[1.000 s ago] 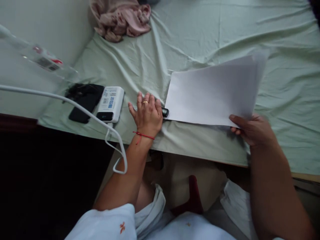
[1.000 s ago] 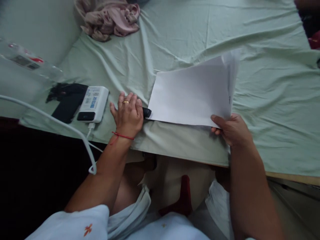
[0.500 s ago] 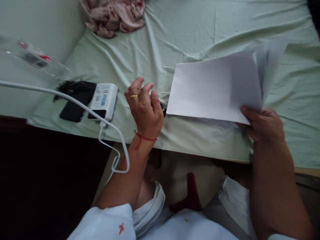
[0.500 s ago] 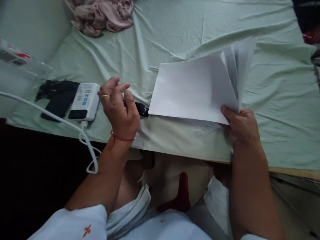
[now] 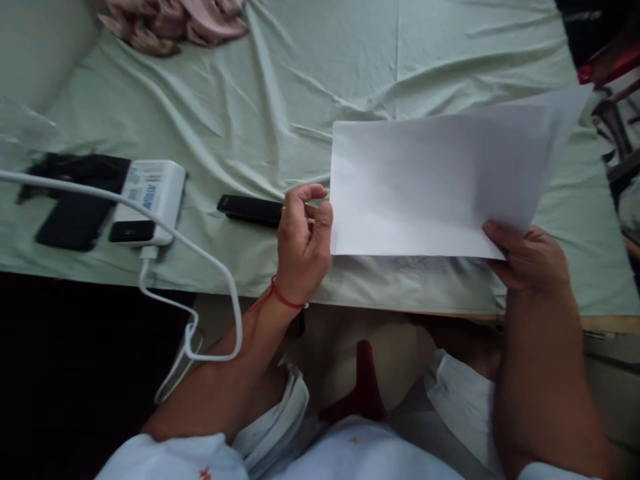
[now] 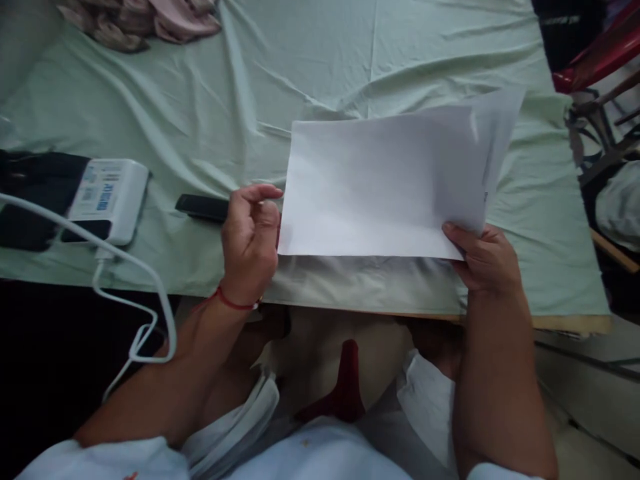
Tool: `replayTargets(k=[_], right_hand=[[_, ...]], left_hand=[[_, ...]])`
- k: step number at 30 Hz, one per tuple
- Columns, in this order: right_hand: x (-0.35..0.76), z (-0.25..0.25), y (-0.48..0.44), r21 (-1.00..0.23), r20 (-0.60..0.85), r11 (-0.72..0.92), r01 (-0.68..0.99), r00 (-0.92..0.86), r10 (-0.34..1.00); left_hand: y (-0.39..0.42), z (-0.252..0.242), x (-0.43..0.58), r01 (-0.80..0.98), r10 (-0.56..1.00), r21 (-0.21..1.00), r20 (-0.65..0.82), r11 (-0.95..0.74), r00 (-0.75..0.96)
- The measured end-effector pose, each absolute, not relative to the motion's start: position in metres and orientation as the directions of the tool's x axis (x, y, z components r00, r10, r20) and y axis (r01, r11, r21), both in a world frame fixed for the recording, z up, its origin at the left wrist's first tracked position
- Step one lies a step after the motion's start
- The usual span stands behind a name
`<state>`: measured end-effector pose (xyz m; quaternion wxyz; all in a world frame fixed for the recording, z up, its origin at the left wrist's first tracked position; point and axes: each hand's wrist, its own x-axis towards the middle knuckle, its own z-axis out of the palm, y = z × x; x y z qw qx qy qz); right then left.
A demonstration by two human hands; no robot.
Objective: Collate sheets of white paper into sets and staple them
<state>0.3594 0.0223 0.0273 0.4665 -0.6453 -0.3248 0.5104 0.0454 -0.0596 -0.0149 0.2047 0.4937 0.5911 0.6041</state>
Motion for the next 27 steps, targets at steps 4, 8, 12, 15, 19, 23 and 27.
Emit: replayTargets(k=[4, 8, 12, 15, 19, 23, 27], right_hand=[[0.369, 0.025, 0.020, -0.940, -0.341, -0.336, -0.065, 0.254, 0.905], [0.374, 0.016, 0.020, -0.945, -0.324, -0.327, -0.016, 0.189, 0.927], [0.371, 0.012, 0.022, -0.962, -0.264, -0.271, 0.023, 0.165, 0.950], [0.367, 0.013, 0.024, -0.966, -0.230, -0.246, 0.075, 0.175, 0.957], [0.365, 0.013, 0.027, -0.969, -0.197, -0.224, 0.106, 0.216, 0.956], [0.364, 0.013, 0.027, -0.974, -0.141, -0.176, 0.141, 0.230, 0.963], [0.363, 0.016, 0.027, -0.964, -0.113, -0.166, 0.206, 0.243, 0.963]], left_hand=[[-0.059, -0.012, 0.059, 0.124, 0.928, 0.991, 0.083, -0.040, -0.363], [-0.052, -0.007, 0.065, -0.123, 0.960, 0.981, -0.171, 0.147, -0.220], [-0.047, -0.009, 0.065, -0.132, 0.947, 0.973, -0.216, 0.189, -0.237], [-0.046, -0.012, 0.064, -0.096, 0.943, 0.974, -0.224, 0.206, -0.245], [-0.044, -0.012, 0.065, -0.111, 0.908, 0.963, -0.269, 0.246, -0.321], [-0.040, -0.009, 0.067, -0.126, 0.864, 0.958, -0.286, 0.257, -0.414], [-0.038, -0.003, 0.069, -0.136, 0.864, 0.957, -0.289, 0.255, -0.413]])
